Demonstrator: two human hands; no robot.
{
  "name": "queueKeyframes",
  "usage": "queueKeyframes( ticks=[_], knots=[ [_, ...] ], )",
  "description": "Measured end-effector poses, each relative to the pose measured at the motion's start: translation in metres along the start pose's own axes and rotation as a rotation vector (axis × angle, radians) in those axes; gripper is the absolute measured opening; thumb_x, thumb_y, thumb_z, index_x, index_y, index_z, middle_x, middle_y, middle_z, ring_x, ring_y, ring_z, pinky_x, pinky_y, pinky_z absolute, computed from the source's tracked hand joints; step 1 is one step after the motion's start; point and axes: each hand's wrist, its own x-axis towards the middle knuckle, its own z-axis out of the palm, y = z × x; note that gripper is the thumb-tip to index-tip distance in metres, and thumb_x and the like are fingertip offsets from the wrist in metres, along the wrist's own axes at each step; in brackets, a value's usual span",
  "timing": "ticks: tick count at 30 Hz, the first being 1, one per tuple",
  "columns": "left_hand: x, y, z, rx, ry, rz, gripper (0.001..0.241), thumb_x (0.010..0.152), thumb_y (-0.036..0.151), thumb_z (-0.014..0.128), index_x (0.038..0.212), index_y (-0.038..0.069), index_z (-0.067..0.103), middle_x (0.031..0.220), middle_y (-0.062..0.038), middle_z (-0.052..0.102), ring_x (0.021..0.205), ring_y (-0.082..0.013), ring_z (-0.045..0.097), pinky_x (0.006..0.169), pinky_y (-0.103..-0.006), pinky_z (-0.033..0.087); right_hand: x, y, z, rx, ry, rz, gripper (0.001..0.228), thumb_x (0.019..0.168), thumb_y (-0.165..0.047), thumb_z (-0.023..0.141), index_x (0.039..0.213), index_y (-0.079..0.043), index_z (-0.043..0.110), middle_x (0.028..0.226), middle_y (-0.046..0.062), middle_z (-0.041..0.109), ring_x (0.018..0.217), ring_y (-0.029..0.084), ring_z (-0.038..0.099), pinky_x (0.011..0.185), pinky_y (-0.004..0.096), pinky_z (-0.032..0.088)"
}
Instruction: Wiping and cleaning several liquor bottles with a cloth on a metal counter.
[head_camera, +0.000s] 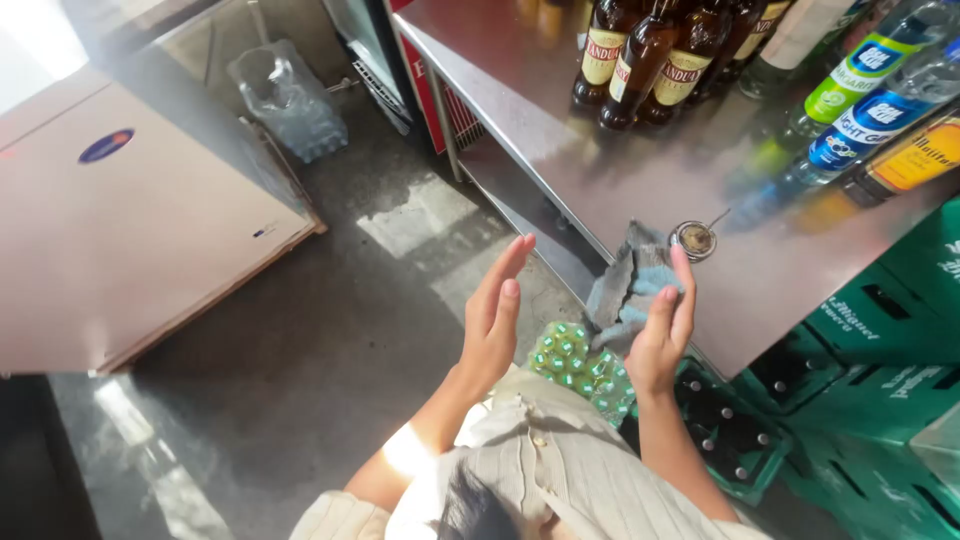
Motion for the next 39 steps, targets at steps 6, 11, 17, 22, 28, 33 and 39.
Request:
queueKeyframes(
  ticks=[6,11,17,22,28,33,39],
  knots=[
    [0.116,-0.033,-0.03,0.166,-0.171,-0.119,0.042,0.111,0.025,0.051,0.144,0.001,0.058,0.145,-0.016,0.066,0.139,-0.0269,0.061,0.119,-0.0387,0.044,0.072,0.066,0.04,-0.243,0.16,0.027,0.046,0.118,-0.04,0.039,0.141,-0.001,0.048,0.133,0.008,0.049,0.125,0.018,0.046,0.117,0.035,0.035],
    [0.21,-0.095,-0.033,0.118,-0.453,-0.151,0.053,0.103,0.022,0.063,0.147,-0.001,0.046,0.143,-0.016,0.06,0.134,-0.0265,0.057,0.111,-0.0378,0.045,0.114,0.09,0.083,-0.03,0.297,0.142,0.039,0.117,-0.039,0.042,0.131,-0.004,0.048,0.125,0.005,0.051,0.119,0.016,0.045,0.111,0.033,0.037],
    [0.278,-0.188,-0.024,-0.146,-0.706,-0.425,0.036,0.103,0.018,0.07,0.132,-0.001,0.063,0.114,-0.013,0.073,0.101,-0.0209,0.066,0.091,-0.0334,0.056,0.165,0.106,0.115,-0.282,0.383,0.077,0.04,0.117,-0.039,0.038,0.133,-0.004,0.047,0.134,0.008,0.054,0.122,0.017,0.05,0.11,0.033,0.04],
    [0.348,-0.152,-0.013,0.116,-0.66,-0.137,0.02,0.099,0.017,0.07,0.111,0.001,0.072,0.111,-0.012,0.071,0.089,-0.0223,0.071,0.076,-0.0281,0.058,0.18,0.123,0.117,-0.701,0.468,0.063,0.035,0.119,-0.033,0.043,0.135,-0.003,0.051,0.125,0.008,0.057,0.116,0.017,0.054,0.106,0.031,0.043],
    [0.371,-0.2,0.002,0.177,-0.614,-0.084,0.019,0.11,0.018,0.053,0.119,0.003,0.058,0.097,-0.019,0.066,0.08,-0.0302,0.064,0.076,-0.041,0.053,0.199,0.102,0.109,-0.472,0.414,0.312,0.056,0.089,-0.019,0.081,0.139,-0.005,0.058,0.092,0.002,0.054,0.082,0.009,0.049,0.073,0.021,0.042],
    [0.401,-0.182,0.01,0.338,-1.037,-0.181,0.039,0.103,0.033,0.061,0.127,0.006,0.046,0.094,-0.021,0.068,0.09,-0.0425,0.066,0.076,-0.0487,0.049,0.199,0.111,0.067,-0.671,0.237,0.391,0.018,0.093,-0.011,0.078,0.108,-0.004,0.072,0.092,0.002,0.061,0.076,0.011,0.052,0.067,0.025,0.043],
    [0.414,-0.194,-0.004,0.364,-1.192,0.169,0.041,0.08,0.009,0.069,0.12,0.005,0.057,0.111,-0.024,0.063,0.1,-0.0441,0.064,0.082,-0.0492,0.051,0.202,0.098,0.061,-0.58,0.21,0.388,0.016,0.095,-0.006,0.073,0.111,-0.001,0.069,0.101,0.004,0.066,0.08,0.01,0.056,0.067,0.022,0.047]
  ],
)
